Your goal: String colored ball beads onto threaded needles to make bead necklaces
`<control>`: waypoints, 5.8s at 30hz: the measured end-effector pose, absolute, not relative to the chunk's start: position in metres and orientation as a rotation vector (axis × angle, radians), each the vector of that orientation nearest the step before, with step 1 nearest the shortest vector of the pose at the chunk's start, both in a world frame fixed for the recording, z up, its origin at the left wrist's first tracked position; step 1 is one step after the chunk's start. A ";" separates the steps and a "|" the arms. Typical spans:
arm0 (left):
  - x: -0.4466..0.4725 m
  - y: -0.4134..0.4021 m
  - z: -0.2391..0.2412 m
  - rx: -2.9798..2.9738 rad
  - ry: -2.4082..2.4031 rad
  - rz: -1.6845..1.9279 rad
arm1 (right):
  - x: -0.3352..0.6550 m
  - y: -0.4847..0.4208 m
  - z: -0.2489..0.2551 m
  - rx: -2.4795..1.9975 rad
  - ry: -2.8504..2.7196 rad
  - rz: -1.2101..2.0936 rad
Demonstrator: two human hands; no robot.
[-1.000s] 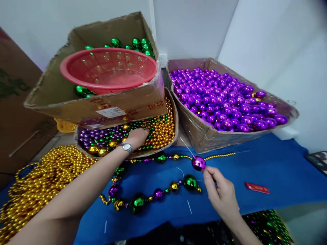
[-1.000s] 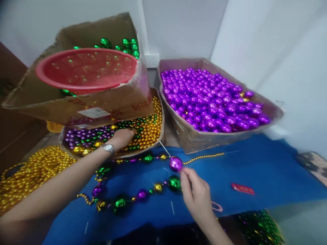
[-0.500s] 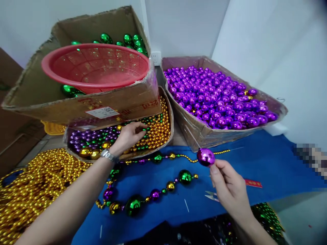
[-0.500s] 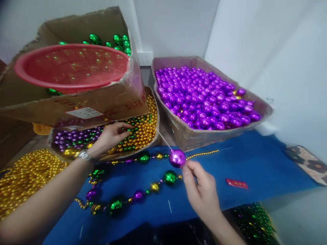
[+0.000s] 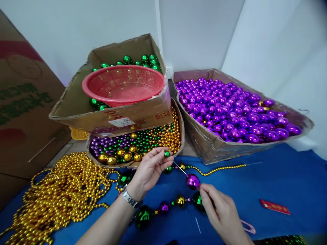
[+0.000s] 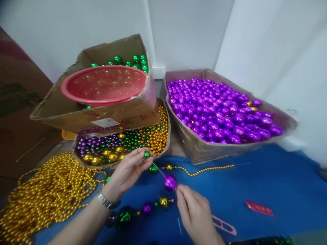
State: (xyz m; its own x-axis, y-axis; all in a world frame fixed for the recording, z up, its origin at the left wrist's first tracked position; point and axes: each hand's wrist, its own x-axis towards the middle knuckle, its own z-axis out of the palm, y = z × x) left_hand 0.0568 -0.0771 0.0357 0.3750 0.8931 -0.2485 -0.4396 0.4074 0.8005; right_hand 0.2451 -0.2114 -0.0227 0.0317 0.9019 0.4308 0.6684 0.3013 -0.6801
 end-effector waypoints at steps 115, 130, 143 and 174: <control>-0.068 0.059 0.021 2.059 1.826 0.275 | 0.223 -0.211 -0.044 -1.399 -1.117 1.022; 0.014 -0.060 0.038 0.880 0.845 0.998 | 0.218 -0.210 -0.036 -1.434 -1.226 0.895; 0.030 -0.077 0.034 0.845 0.816 0.921 | 0.222 -0.212 -0.035 -1.471 -1.257 0.799; 0.137 -0.128 0.050 1.681 0.518 0.752 | 0.313 -0.246 -0.046 -1.707 -1.634 0.722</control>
State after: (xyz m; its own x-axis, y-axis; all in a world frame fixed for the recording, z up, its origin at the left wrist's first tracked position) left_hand 0.1370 -0.1282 0.0503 0.6956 0.6881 0.2065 -0.0526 -0.2379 0.9699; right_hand 0.3135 -0.2458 -0.0461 0.0676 0.9964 0.0511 0.6335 -0.0033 -0.7737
